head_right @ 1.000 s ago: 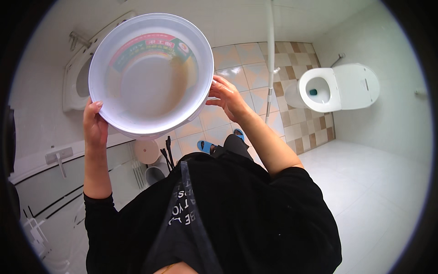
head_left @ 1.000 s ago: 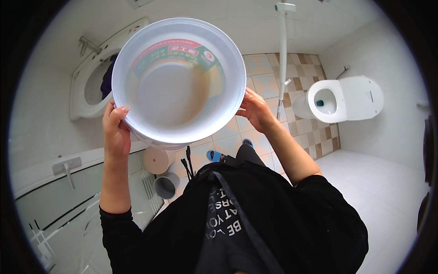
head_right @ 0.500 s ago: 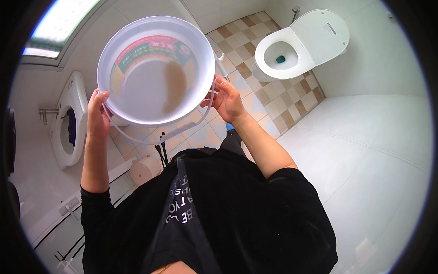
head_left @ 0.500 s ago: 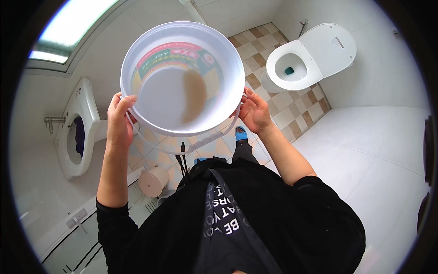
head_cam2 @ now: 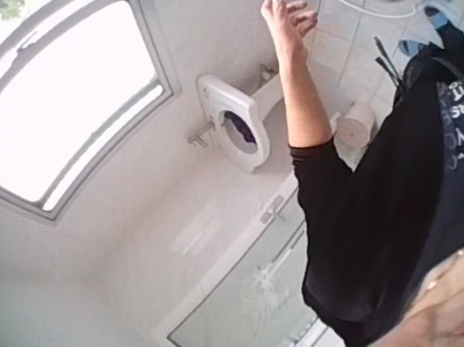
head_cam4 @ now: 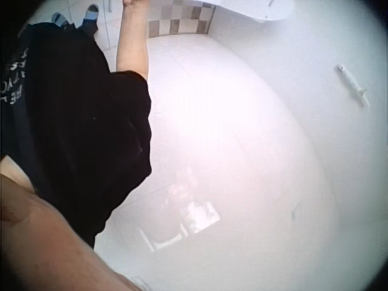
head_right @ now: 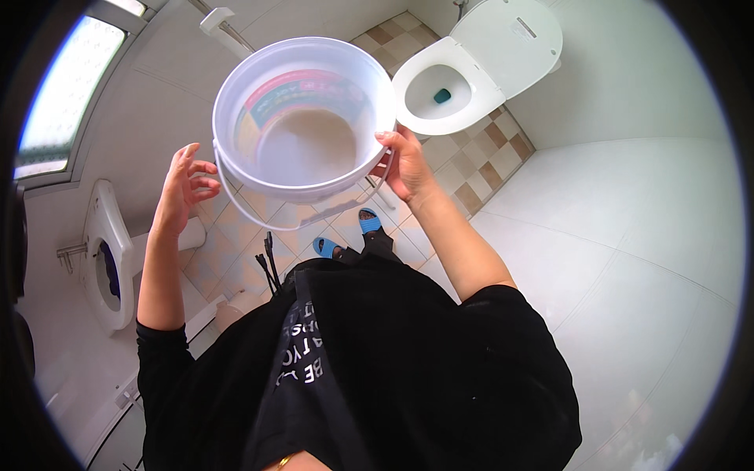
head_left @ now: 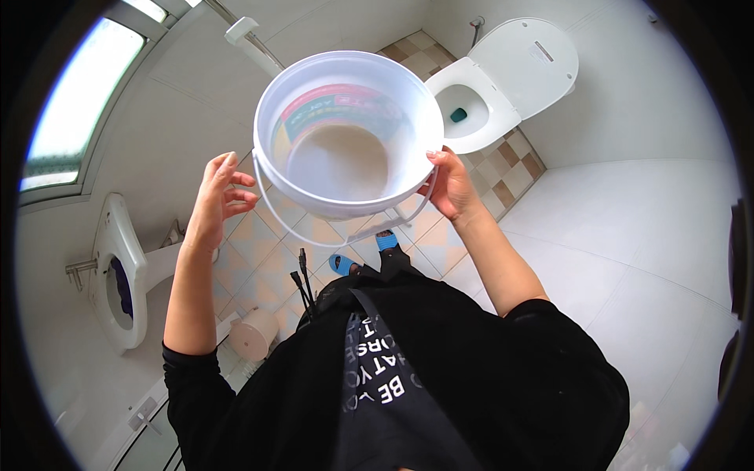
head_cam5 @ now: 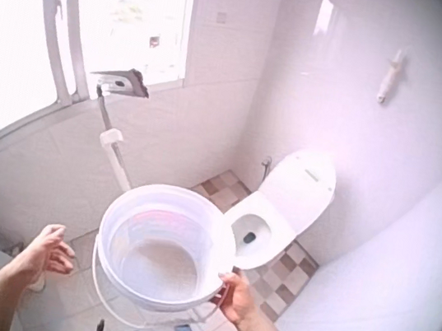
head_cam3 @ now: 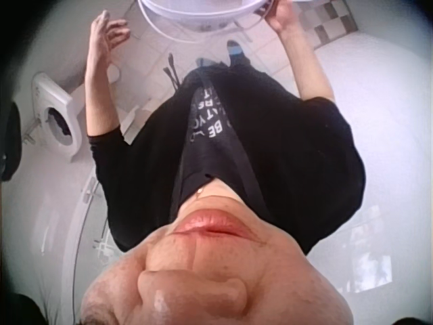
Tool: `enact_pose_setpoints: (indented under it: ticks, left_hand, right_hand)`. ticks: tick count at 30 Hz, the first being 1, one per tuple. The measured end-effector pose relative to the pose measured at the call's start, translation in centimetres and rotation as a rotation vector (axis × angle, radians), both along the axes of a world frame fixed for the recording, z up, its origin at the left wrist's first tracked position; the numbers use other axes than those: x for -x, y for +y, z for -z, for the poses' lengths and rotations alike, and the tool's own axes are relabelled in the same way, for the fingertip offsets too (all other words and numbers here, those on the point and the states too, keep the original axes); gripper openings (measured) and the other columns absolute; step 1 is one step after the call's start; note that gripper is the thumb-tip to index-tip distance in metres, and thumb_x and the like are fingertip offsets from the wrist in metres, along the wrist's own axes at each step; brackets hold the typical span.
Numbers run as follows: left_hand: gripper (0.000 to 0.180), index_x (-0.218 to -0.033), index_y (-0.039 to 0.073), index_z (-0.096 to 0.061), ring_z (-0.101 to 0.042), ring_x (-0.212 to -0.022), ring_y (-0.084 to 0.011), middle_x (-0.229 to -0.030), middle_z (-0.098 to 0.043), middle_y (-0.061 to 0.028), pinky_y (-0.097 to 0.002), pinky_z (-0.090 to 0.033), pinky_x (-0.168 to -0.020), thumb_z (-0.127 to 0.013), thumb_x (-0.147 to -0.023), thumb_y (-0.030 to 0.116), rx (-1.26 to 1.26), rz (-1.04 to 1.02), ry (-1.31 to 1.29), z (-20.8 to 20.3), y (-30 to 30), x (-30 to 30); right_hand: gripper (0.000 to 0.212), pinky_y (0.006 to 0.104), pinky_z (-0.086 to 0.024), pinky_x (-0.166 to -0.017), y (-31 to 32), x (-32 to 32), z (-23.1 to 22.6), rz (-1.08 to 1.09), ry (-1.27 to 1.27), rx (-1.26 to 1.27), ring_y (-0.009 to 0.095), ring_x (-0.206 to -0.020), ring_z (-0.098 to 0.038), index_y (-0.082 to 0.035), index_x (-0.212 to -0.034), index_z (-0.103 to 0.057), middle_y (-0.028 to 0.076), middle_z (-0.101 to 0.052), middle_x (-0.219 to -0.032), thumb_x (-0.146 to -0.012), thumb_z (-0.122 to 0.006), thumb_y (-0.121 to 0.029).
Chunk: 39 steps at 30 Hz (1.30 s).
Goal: The person pours water from a bucket into the toilet, then washes a purple cloth in the sink by hand, repeatedly rinsing and wringing it. The person also wipes the sink basin with the cloth and refills the bucket from the sink.
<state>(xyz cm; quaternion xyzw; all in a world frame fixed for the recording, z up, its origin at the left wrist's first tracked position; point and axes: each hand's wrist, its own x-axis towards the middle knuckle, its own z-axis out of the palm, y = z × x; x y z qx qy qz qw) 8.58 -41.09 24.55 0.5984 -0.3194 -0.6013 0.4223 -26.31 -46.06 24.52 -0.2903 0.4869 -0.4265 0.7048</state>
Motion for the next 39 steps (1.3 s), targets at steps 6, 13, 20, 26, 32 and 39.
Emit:
enact_pose_setpoints:
  ticks: [6, 13, 20, 26, 32, 39]
  left_hand:
    - [0.054, -0.130, 0.005, -0.034, -0.059, -0.067, -0.0113, -0.087, -0.057, -0.0062, -0.0253, -0.049, -0.064, -0.055, -0.088, 0.032, -0.107, -0.103, 0.002, 5.5, 3.3, -0.7]
    - [0.050, -0.127, 0.005, -0.038, -0.058, -0.061, -0.0122, -0.082, -0.058, -0.0050, -0.0251, -0.050, -0.057, -0.056, -0.088, 0.031, -0.420, -0.223, -0.007, 17.1, 12.9, -5.1]
    - [0.047, -0.119, 0.008, -0.040, -0.056, -0.053, -0.0128, -0.076, -0.057, -0.0042, -0.0261, -0.045, -0.046, -0.061, -0.082, 0.028, -0.877, -0.392, -0.125, 25.7, 28.0, -7.0]
    - [0.047, -0.120, 0.009, -0.038, -0.056, -0.053, -0.0158, -0.081, -0.057, -0.0080, -0.0303, -0.048, -0.047, -0.059, -0.082, 0.027, -1.160, -0.484, -0.169, 22.4, 33.8, -4.8]
    - [0.049, -0.123, 0.010, -0.037, -0.057, -0.059, -0.0185, -0.087, -0.058, -0.0119, -0.0320, -0.050, -0.052, -0.060, -0.083, 0.026, -1.215, -0.475, -0.166, 19.9, 31.0, -1.4]
    - [0.049, -0.123, 0.009, -0.036, -0.057, -0.058, -0.0172, -0.088, -0.057, -0.0116, -0.0319, -0.050, -0.054, -0.060, -0.084, 0.025, -1.182, -0.473, -0.121, 20.3, 29.8, -0.4]
  right_hand:
    - [0.083, 0.0491, -0.053, -0.072, -3.6, 11.2, -0.2, 0.304, 0.384, 0.015, 0.032, -0.095, -0.056, 0.007, -0.124, -0.028, 0.024, -0.046, -0.110, -0.066, -0.079, -0.023]
    - [0.057, 0.0362, -0.051, -0.049, -12.4, 19.2, 3.4, 0.350, 1.025, 0.010, 0.025, -0.068, -0.063, 0.009, -0.095, -0.059, 0.018, -0.064, -0.083, -0.059, -0.084, -0.026]
    - [0.079, 0.0353, -0.053, -0.074, -22.3, 28.6, 9.5, 0.394, 1.625, -0.197, 0.033, -0.086, -0.064, 0.012, -0.106, -0.051, 0.025, -0.061, -0.102, -0.055, -0.083, -0.039]
    - [0.087, 0.0377, -0.049, -0.085, -28.7, 29.2, 12.3, 0.316, 1.764, -0.289, 0.036, -0.098, -0.060, 0.011, -0.113, -0.042, 0.026, -0.058, -0.108, -0.057, -0.082, -0.041]
    - [0.084, 0.0416, -0.049, -0.086, -31.2, 26.1, 13.8, 0.203, 1.973, -0.287, 0.037, -0.100, -0.058, 0.007, -0.115, -0.040, 0.025, -0.054, -0.113, -0.060, -0.080, -0.042]
    - [0.082, 0.0434, -0.049, -0.084, -32.9, 25.5, 13.6, 0.105, 2.044, -0.200, 0.038, -0.099, -0.058, 0.005, -0.115, -0.039, 0.025, -0.052, -0.113, -0.061, -0.079, -0.043]
